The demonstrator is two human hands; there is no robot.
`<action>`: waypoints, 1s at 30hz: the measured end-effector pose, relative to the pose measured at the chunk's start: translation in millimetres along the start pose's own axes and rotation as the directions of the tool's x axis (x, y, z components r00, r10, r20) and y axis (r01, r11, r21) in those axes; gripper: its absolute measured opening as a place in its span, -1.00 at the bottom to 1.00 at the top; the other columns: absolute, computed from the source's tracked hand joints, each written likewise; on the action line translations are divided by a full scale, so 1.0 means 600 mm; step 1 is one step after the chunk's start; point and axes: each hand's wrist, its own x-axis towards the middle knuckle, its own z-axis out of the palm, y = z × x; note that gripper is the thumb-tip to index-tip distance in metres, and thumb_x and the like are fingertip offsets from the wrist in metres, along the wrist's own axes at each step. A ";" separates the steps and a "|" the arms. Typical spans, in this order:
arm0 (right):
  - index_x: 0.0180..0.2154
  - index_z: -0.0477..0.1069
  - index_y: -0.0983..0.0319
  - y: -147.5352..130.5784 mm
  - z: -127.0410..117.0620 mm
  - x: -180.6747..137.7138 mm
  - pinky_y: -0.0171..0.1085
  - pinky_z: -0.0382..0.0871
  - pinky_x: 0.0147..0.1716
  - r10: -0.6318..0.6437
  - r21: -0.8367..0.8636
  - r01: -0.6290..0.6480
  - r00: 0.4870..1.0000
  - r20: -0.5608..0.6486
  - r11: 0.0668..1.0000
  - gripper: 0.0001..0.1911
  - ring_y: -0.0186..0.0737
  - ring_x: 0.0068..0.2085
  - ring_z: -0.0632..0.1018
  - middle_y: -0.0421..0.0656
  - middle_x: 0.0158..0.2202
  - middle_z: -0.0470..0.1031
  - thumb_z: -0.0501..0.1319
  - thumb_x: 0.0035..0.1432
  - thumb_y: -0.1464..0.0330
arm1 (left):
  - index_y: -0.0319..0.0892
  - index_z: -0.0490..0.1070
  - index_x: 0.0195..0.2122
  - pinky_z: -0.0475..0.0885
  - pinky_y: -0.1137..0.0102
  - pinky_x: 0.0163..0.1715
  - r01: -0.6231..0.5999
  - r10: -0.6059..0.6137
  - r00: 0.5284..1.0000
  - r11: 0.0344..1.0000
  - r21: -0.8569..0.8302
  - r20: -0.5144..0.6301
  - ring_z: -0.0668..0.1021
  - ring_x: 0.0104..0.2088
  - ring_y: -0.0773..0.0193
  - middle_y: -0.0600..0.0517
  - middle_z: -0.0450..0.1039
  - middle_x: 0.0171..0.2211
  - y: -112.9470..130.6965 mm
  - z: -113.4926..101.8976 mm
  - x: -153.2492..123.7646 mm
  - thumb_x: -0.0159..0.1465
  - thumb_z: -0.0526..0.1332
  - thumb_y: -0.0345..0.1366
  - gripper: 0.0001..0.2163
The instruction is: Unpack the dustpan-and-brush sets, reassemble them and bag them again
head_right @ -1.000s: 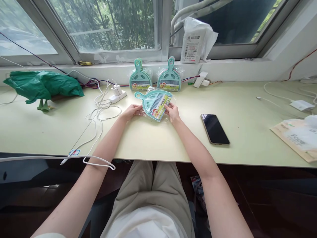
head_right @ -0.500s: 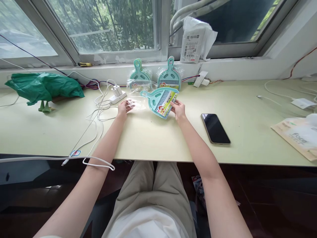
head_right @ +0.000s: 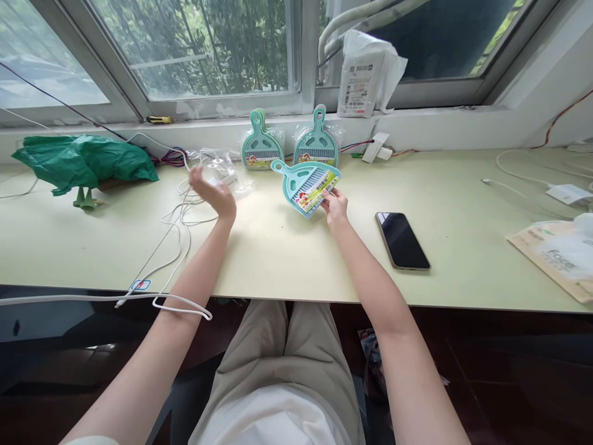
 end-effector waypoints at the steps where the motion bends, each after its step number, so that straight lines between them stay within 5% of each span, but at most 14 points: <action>1: -0.29 0.43 0.27 0.003 0.003 -0.003 -0.26 0.60 -0.18 0.001 -0.004 -0.001 1.000 0.009 1.000 -0.87 -0.33 -0.31 0.63 -0.17 -0.31 0.60 0.25 0.09 0.57 | -0.11 0.12 0.20 0.05 0.25 0.35 0.019 -0.005 0.992 0.993 -0.112 0.124 0.16 0.35 0.21 -0.11 0.10 0.31 0.008 0.012 -0.011 0.18 0.09 -0.54 -0.46; 3: -0.29 0.43 0.26 0.008 0.010 -0.010 -0.23 0.60 -0.15 0.003 -0.017 -0.002 0.999 0.033 1.000 -0.86 -0.31 -0.29 0.63 -0.18 -0.31 0.60 0.27 0.07 0.55 | -0.07 0.15 0.19 0.23 0.28 0.25 0.244 -0.132 0.925 0.926 -0.289 0.357 0.33 0.24 0.21 -0.11 0.18 0.27 0.022 0.040 -0.037 0.28 0.12 -0.39 -0.56; 4: -0.29 0.43 0.26 0.011 0.013 -0.014 -0.22 0.60 -0.14 0.003 -0.022 -0.002 0.999 0.047 1.000 -0.86 -0.29 -0.28 0.63 -0.18 -0.31 0.60 0.28 0.07 0.54 | -0.07 0.15 0.19 0.29 0.29 0.19 0.418 -0.247 0.851 0.853 -0.313 0.464 0.40 0.18 0.22 -0.10 0.21 0.24 0.027 0.054 -0.051 0.31 0.11 -0.30 -0.59; 7: -0.28 0.44 0.25 0.019 0.022 -0.025 -0.21 0.59 -0.11 0.010 -0.042 -0.005 0.995 0.100 0.999 -0.88 -0.27 -0.25 0.64 -0.17 -0.28 0.61 0.27 0.10 0.52 | -0.13 0.27 0.09 0.44 0.27 0.02 0.777 -0.378 0.498 0.594 -0.209 0.780 0.56 -0.04 0.18 -0.13 0.42 0.03 0.037 0.080 -0.088 0.35 0.04 -0.09 -0.64; 9: -0.26 0.45 0.25 0.023 0.027 -0.032 -0.22 0.59 -0.11 0.030 -0.083 -0.019 0.989 0.142 0.996 -0.89 -0.26 -0.25 0.65 -0.16 -0.27 0.62 0.26 0.13 0.50 | -0.16 0.33 0.01 0.48 0.25 -0.06 0.803 -0.294 0.393 0.572 -0.169 0.871 0.59 -0.14 0.18 -0.10 0.49 -0.10 0.041 0.080 -0.103 0.33 0.08 -0.08 -0.67; 16: -0.27 0.50 0.30 0.015 0.031 -0.038 -0.30 0.60 -0.27 0.198 -0.359 -0.090 0.941 0.275 0.929 -0.93 -0.29 -0.37 0.65 -0.11 -0.34 0.65 0.26 0.21 0.43 | -0.14 0.36 -0.11 0.50 0.31 -0.20 0.753 -0.393 0.519 0.630 -0.189 0.759 0.57 -0.22 0.23 -0.01 0.49 -0.21 0.042 0.060 -0.090 0.28 0.14 -0.17 -0.78; 19: -0.35 0.51 0.34 0.006 0.026 -0.033 -0.36 0.54 -0.49 0.263 -0.517 -0.098 0.930 0.257 0.850 -0.80 -0.30 -0.52 0.60 -0.08 -0.45 0.62 0.24 0.25 0.34 | -0.13 0.39 -0.18 0.50 0.33 -0.19 0.776 -0.419 0.499 0.605 -0.176 0.759 0.57 -0.21 0.23 0.00 0.49 -0.23 0.026 0.065 -0.080 0.28 0.13 -0.06 -0.74; 22: -0.44 0.47 0.34 -0.002 0.014 -0.022 -0.47 0.25 -0.76 0.216 -0.590 -0.054 0.954 0.208 0.805 -0.74 -0.42 -0.69 0.45 -0.14 -0.58 0.55 0.23 0.26 0.31 | -0.13 0.41 -0.22 0.50 0.30 -0.19 0.799 -0.449 0.457 0.587 -0.132 0.768 0.58 -0.23 0.21 -0.01 0.50 -0.26 0.013 0.070 -0.077 0.27 0.14 0.01 -0.69; 25: -0.49 0.38 0.30 -0.011 -0.002 -0.004 -0.51 -0.03 -0.84 0.096 -0.521 -0.041 0.992 0.080 0.853 -0.69 -0.54 -0.79 0.23 -0.28 -0.72 0.36 0.20 0.28 0.31 | -0.14 0.43 -0.24 0.50 0.25 -0.17 0.791 -0.435 0.438 0.603 -0.107 0.787 0.59 -0.24 0.17 -0.03 0.52 -0.29 0.012 0.071 -0.079 0.28 0.13 0.02 -0.68; 30: -0.49 0.20 0.21 -0.036 -0.033 0.031 -0.55 0.00 -0.80 0.037 -0.156 -0.082 0.962 -0.270 0.984 -0.65 -0.53 -0.74 0.22 -0.34 -0.70 0.29 0.04 0.37 0.28 | -0.17 0.46 -0.31 0.46 0.16 -0.11 0.729 -0.339 0.389 0.682 -0.061 0.856 0.59 -0.22 0.08 -0.09 0.53 -0.29 0.018 0.069 -0.085 0.27 0.15 0.00 -0.68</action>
